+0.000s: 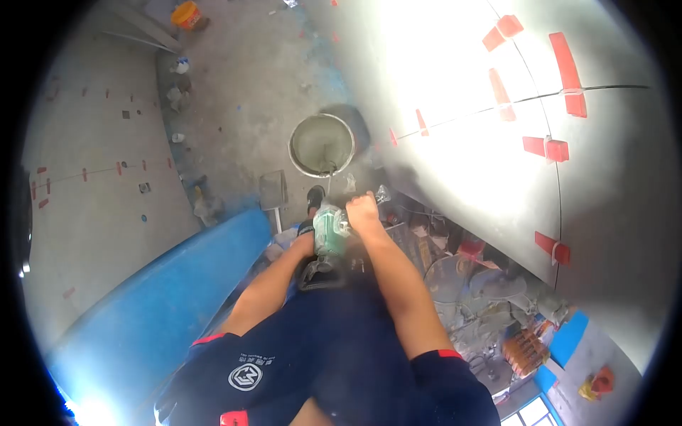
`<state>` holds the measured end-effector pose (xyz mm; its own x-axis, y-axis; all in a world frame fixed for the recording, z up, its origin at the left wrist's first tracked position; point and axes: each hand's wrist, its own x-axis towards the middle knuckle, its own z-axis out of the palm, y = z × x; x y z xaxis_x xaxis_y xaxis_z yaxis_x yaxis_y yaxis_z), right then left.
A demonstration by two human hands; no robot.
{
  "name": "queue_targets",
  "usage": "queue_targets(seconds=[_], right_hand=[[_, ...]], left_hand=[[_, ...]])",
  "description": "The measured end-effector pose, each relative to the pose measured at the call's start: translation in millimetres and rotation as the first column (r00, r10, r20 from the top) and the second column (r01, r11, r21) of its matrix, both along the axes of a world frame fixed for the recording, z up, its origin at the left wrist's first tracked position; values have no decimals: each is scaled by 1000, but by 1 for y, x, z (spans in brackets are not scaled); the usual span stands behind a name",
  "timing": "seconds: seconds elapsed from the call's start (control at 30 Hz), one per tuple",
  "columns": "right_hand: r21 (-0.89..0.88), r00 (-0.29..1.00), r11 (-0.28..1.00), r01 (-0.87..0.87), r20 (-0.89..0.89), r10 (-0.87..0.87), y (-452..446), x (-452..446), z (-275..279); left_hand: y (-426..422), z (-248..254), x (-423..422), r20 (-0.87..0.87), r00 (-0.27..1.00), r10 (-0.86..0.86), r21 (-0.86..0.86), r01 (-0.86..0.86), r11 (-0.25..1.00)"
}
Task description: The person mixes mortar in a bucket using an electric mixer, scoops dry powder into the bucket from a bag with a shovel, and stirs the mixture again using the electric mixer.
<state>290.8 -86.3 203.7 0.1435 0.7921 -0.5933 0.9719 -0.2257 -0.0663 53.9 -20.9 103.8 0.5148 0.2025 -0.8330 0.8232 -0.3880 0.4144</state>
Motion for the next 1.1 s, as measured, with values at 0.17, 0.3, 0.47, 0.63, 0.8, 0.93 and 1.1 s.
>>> queue_targets(seconds=[0.17,0.3,0.47,0.63,0.8,0.93,1.1], right_hand=[[-64,999,997,-37,9,38,8,-1,5],[-63,1000,998,-18,6,19,10,-4,7],[-72,998,995,-68,3,69,19,-9,16],[-114,988,982,-152,18,155,28,-16,18],[-135,977,969,-207,13,211,37,-24,29],[-96,967,965,-244,56,250,39,-26,31],[-140,955,949,-281,58,291,42,-27,38]], left_hand=[[-5,4,0,-101,995,3,-22,-6,1000],[2,42,16,-135,985,110,-98,-124,987],[-14,5,-3,-59,992,111,-65,-115,991],[-31,-41,-35,111,984,139,-64,-133,989],[-26,9,-37,148,961,233,-36,-230,972],[-28,0,-42,261,917,301,-104,-283,953],[-28,3,-33,208,934,290,-126,-269,955]])
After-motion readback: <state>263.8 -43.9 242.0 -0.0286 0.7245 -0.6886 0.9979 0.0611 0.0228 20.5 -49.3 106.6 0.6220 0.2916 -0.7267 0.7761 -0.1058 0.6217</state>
